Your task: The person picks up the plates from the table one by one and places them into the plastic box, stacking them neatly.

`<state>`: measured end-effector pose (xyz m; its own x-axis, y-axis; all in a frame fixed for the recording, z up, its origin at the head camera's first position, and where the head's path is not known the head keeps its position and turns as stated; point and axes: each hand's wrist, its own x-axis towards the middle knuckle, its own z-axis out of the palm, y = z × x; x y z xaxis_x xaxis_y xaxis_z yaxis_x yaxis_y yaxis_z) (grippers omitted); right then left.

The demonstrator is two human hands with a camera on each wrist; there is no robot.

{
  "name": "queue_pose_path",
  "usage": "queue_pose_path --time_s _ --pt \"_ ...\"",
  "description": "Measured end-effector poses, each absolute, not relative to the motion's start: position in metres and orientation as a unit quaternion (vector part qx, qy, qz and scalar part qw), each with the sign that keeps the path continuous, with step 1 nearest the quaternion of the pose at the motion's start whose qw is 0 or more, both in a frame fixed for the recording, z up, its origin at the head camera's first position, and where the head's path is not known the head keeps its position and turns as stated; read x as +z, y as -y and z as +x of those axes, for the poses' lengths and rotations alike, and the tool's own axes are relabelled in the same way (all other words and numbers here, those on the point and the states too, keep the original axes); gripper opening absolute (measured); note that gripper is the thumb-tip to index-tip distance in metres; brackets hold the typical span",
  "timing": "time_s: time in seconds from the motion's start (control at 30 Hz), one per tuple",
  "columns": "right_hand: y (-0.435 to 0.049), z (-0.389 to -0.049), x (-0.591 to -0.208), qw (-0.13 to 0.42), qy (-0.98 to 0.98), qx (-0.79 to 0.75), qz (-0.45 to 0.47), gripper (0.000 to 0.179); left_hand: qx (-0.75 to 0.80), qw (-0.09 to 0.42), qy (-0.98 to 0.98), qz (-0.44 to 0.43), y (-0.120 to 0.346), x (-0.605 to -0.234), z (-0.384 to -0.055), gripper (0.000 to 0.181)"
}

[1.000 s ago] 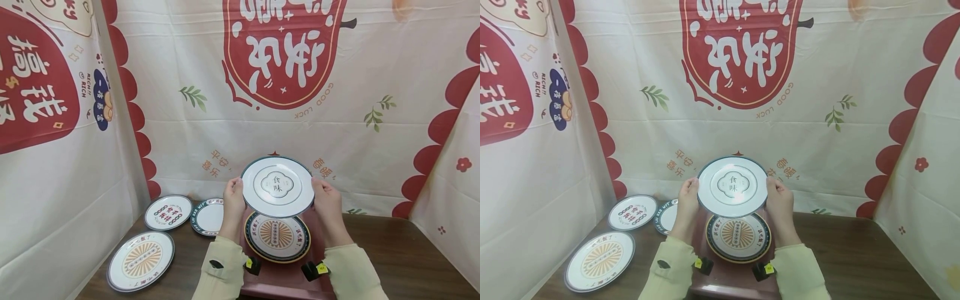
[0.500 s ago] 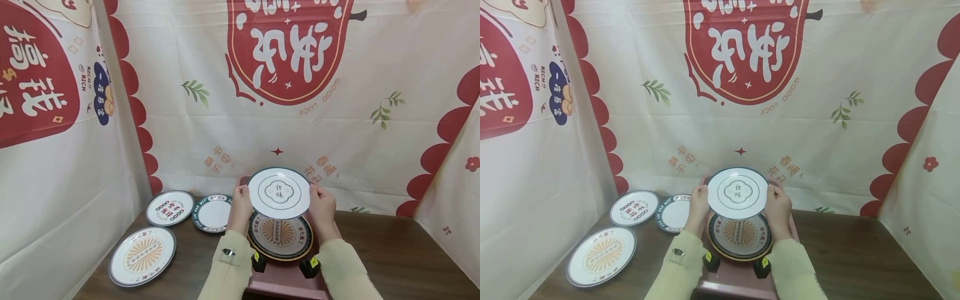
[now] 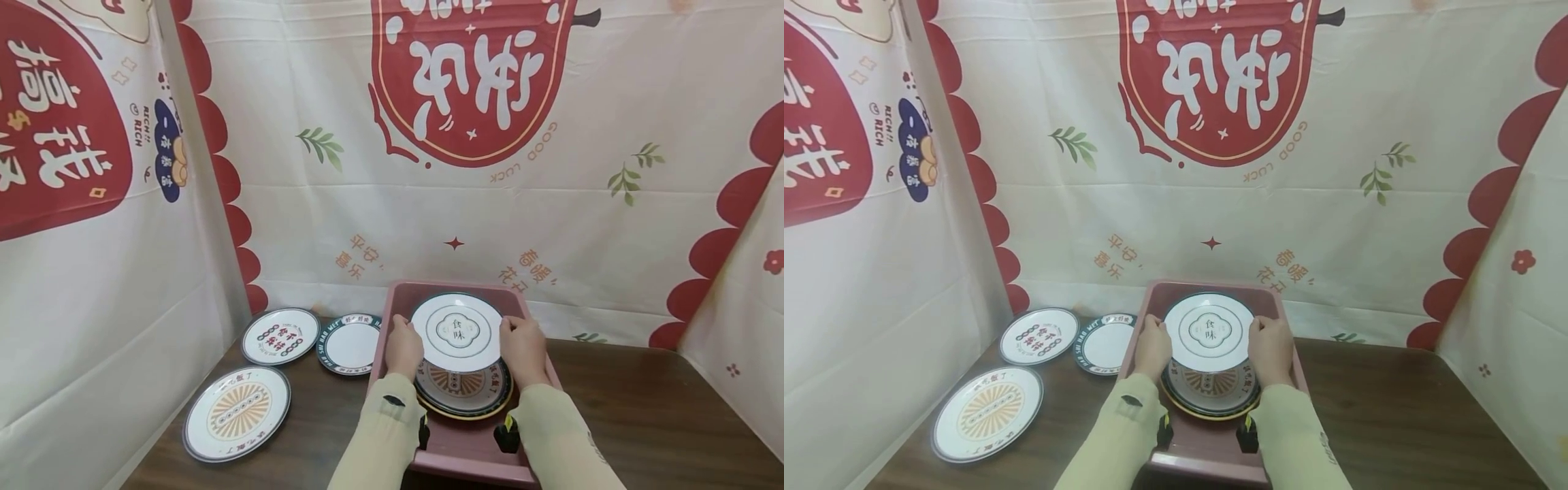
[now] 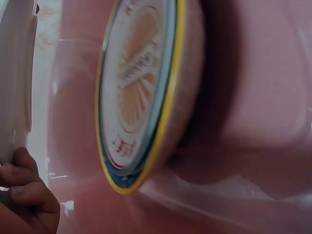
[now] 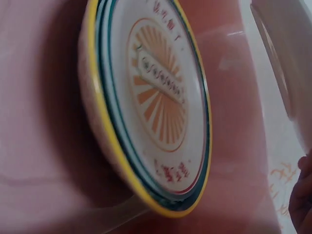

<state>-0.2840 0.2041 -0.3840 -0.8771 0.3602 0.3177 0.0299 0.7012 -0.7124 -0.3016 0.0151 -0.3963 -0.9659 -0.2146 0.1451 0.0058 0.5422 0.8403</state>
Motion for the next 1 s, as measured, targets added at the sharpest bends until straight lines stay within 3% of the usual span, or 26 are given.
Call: queue_pose_path --time_s 0.27,0.43,0.7,1.0 --pt "-0.210 -0.285 -0.396 0.149 0.959 0.228 -0.075 0.030 -0.370 0.098 0.923 0.039 -0.016 -0.415 -0.306 0.032" --pt "-0.211 -0.283 -0.398 0.091 0.971 0.200 -0.091 0.021 -0.281 0.103 0.954 0.018 -0.017 -0.424 -0.308 0.014" --pt "-0.209 -0.283 -0.400 0.051 0.978 0.176 -0.096 0.017 -0.216 0.060 0.974 0.004 -0.019 -0.426 -0.306 0.016" --pt "-0.208 -0.285 -0.407 0.009 0.981 0.168 -0.098 0.016 -0.175 0.049 0.983 -0.009 -0.020 -0.427 -0.303 0.018"
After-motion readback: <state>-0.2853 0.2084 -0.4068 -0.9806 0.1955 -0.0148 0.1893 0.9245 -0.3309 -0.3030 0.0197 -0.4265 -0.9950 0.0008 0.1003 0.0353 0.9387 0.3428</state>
